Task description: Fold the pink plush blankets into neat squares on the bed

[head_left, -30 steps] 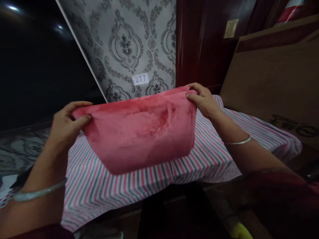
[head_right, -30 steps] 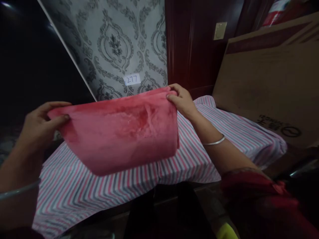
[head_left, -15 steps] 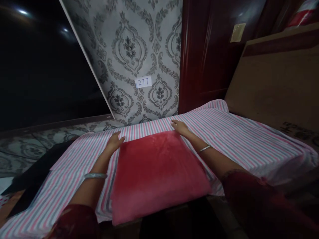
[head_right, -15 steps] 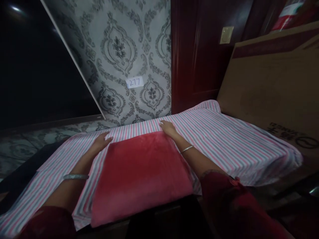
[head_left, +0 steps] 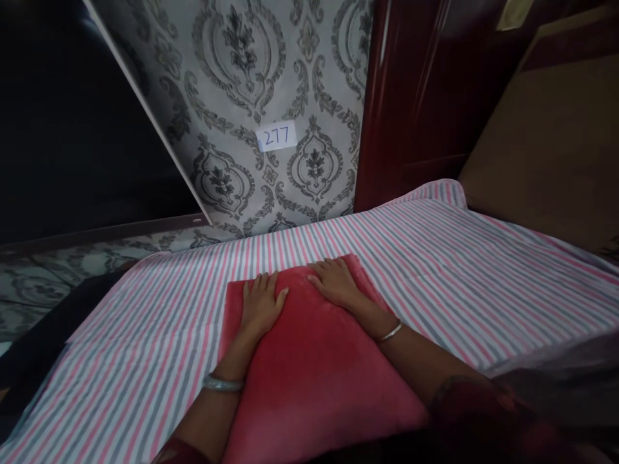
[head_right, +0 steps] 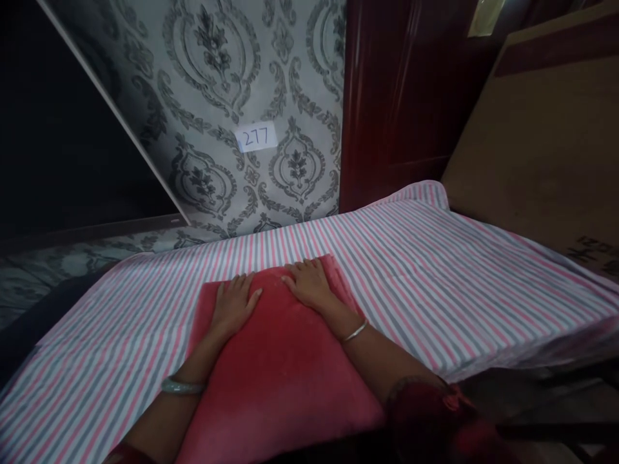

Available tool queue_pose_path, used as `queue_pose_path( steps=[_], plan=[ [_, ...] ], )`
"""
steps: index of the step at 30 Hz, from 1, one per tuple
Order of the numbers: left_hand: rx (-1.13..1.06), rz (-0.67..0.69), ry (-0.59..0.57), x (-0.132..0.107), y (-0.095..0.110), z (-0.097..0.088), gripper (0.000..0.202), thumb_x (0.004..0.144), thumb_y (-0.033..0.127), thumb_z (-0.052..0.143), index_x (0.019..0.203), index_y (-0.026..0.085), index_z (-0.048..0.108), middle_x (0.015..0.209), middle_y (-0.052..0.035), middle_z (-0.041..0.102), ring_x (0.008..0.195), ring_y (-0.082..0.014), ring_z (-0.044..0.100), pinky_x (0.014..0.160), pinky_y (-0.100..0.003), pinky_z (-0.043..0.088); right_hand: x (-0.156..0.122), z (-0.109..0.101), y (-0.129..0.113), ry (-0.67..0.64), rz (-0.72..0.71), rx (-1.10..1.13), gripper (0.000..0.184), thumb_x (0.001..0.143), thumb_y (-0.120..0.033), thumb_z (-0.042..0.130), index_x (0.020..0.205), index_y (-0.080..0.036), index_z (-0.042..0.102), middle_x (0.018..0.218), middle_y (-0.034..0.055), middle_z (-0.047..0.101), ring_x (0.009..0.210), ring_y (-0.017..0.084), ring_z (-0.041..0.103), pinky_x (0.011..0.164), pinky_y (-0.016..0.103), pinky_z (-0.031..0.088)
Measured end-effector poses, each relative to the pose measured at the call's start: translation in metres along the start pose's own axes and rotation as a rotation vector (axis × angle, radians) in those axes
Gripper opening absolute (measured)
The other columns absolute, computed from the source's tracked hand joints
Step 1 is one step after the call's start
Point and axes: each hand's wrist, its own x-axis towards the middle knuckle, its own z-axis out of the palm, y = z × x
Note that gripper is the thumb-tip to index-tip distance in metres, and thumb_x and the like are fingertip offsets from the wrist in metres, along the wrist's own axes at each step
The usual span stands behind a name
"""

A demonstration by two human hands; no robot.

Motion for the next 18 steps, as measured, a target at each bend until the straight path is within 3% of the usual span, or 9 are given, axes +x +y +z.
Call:
queue_pose_path(
  steps=[6, 11, 15, 18],
  plan=[
    [-0.016, 0.007, 0.034, 0.002, 0.0, 0.004, 0.064, 0.101, 0.048, 0.031, 0.154, 0.012, 0.039, 0.155, -0.0205, 0.045, 0.146, -0.0357, 0.037, 0.119, -0.061, 0.024, 0.002, 0.0, -0.001, 0.0, 0.007, 0.013, 0.053, 0.105, -0.049, 0.032, 0.144, -0.022, 0.055, 0.138, 0.0112, 0.062, 0.131, 0.033, 0.048, 0.113, 0.052, 0.025],
    [-0.016, 0.013, 0.069, 0.001, -0.002, 0.006, 0.064, 0.101, 0.05, 0.03, 0.154, 0.015, 0.039, 0.155, -0.0196, 0.045, 0.146, -0.0339, 0.037, 0.119, -0.06, 0.025, 0.0, -0.002, -0.002, 0.048, 0.016, 0.038, 0.053, 0.106, -0.042, 0.031, 0.149, -0.018, 0.049, 0.146, 0.0117, 0.056, 0.136, 0.031, 0.045, 0.115, 0.051, 0.025],
    [-0.081, -0.005, 0.023, 0.001, -0.002, -0.006, 0.068, 0.101, 0.051, 0.03, 0.157, 0.013, 0.03, 0.16, -0.0203, 0.037, 0.15, -0.032, 0.031, 0.121, -0.058, 0.022, -0.004, -0.016, -0.011, 0.092, 0.051, 0.012, 0.052, 0.104, -0.028, 0.033, 0.153, -0.014, 0.043, 0.157, 0.0133, 0.043, 0.147, 0.03, 0.033, 0.119, 0.05, 0.021],
    [-0.108, 0.008, 0.008, -0.004, 0.001, -0.023, 0.07, 0.1, 0.053, 0.034, 0.159, 0.015, 0.027, 0.164, -0.02, 0.028, 0.153, -0.0326, 0.023, 0.121, -0.062, 0.018, -0.011, -0.029, -0.027, 0.082, -0.018, -0.042, 0.05, 0.102, -0.029, 0.038, 0.151, -0.021, 0.047, 0.16, 0.0109, 0.039, 0.15, 0.033, 0.025, 0.12, 0.059, 0.015]
  ],
)
